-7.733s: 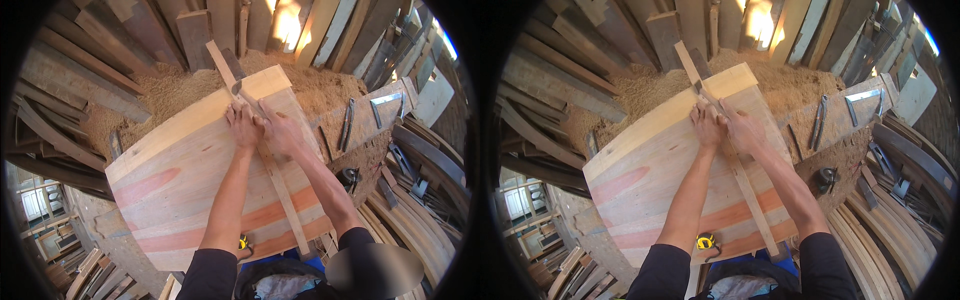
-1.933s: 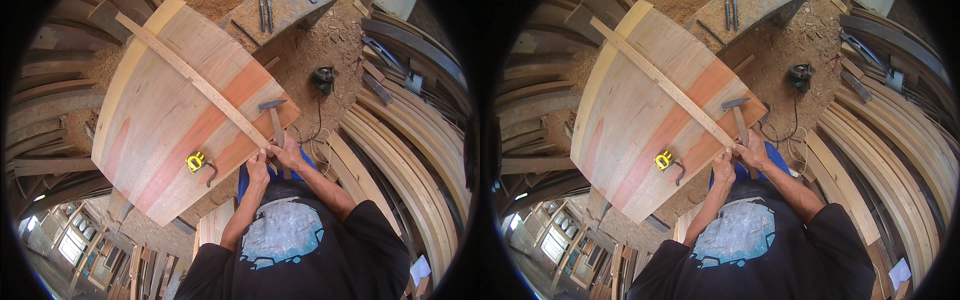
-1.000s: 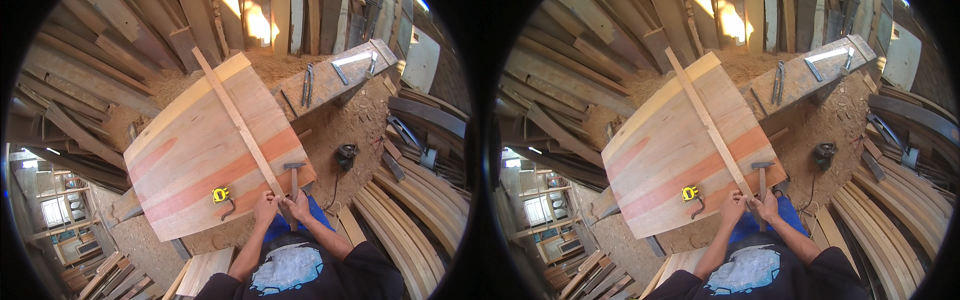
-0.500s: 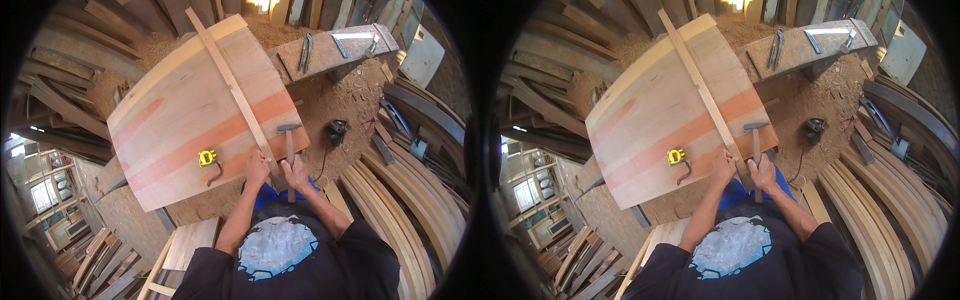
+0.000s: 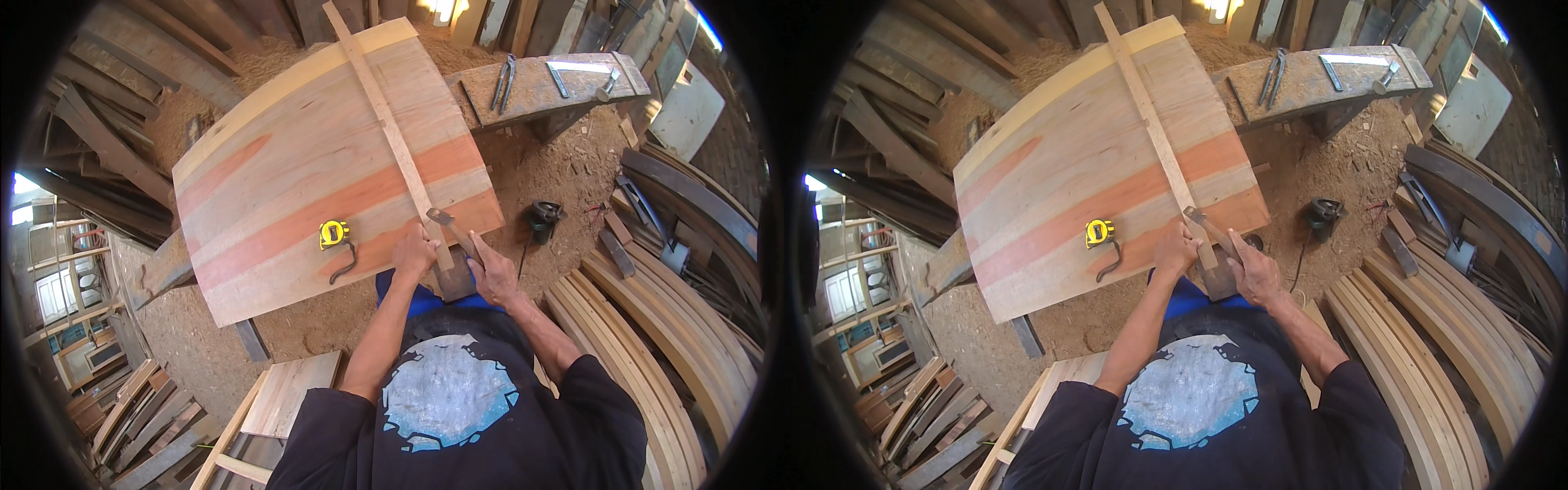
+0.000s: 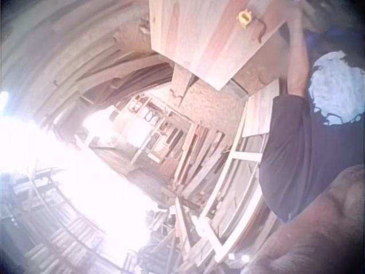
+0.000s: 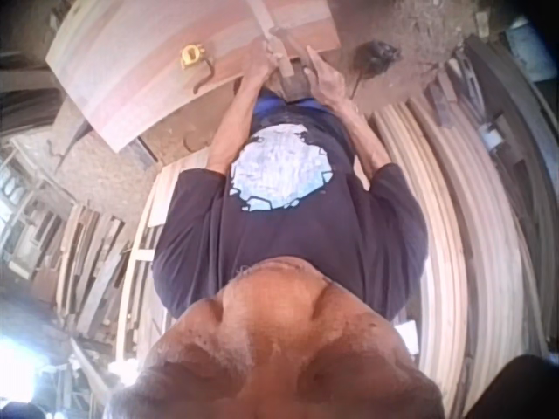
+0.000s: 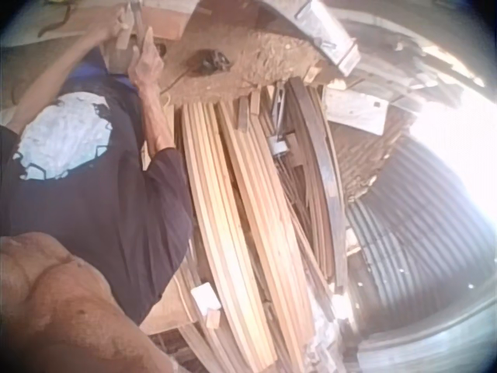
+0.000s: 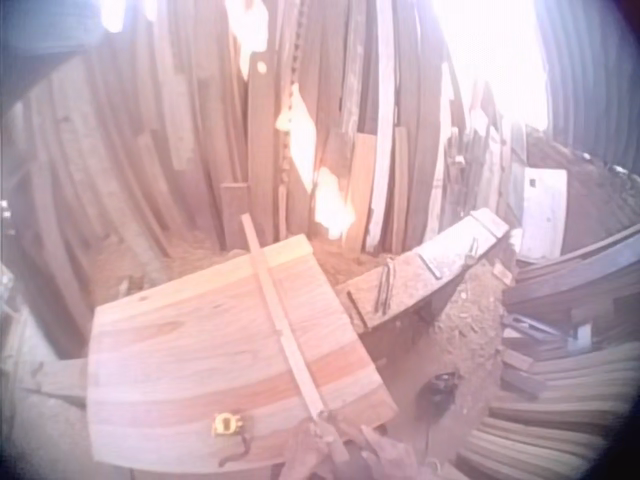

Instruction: The person nails a wooden strip onto a larger board, marks the wood, and then uses a tape measure to check the width of the board.

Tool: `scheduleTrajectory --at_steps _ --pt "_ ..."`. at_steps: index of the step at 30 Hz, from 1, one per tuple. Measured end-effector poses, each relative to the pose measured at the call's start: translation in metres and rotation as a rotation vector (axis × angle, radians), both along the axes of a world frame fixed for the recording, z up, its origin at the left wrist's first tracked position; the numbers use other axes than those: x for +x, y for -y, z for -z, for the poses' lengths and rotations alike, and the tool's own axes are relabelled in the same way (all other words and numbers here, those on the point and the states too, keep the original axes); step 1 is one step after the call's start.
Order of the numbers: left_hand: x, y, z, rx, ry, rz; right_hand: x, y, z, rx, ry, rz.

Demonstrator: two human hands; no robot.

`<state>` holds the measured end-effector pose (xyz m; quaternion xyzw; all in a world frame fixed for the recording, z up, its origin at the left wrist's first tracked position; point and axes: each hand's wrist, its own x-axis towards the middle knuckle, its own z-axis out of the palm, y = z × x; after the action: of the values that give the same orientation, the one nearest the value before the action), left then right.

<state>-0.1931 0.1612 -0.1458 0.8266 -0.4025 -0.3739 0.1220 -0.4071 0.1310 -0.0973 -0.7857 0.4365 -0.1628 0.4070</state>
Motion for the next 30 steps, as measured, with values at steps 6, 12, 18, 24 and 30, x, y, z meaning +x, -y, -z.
scheduleTrajectory --at_steps 6,12,18,24,30 --pt "0.002 0.006 -0.009 0.064 -0.029 0.047 0.001 0.003 0.002 0.018 -0.102 -0.027" --pt "0.001 0.003 -0.007 -0.018 -0.030 0.009 0.007 0.011 -0.006 0.110 -0.369 -0.107" --pt "0.001 0.003 -0.005 -0.036 -0.024 0.002 0.008 0.004 -0.009 -0.212 0.167 -0.019" --pt "0.002 0.007 -0.015 0.040 -0.052 0.039 0.004 0.008 -0.008 0.017 -0.171 -0.063" --pt "0.006 0.004 -0.006 -0.010 -0.051 0.009 0.012 0.014 -0.003 0.164 -0.416 -0.127"
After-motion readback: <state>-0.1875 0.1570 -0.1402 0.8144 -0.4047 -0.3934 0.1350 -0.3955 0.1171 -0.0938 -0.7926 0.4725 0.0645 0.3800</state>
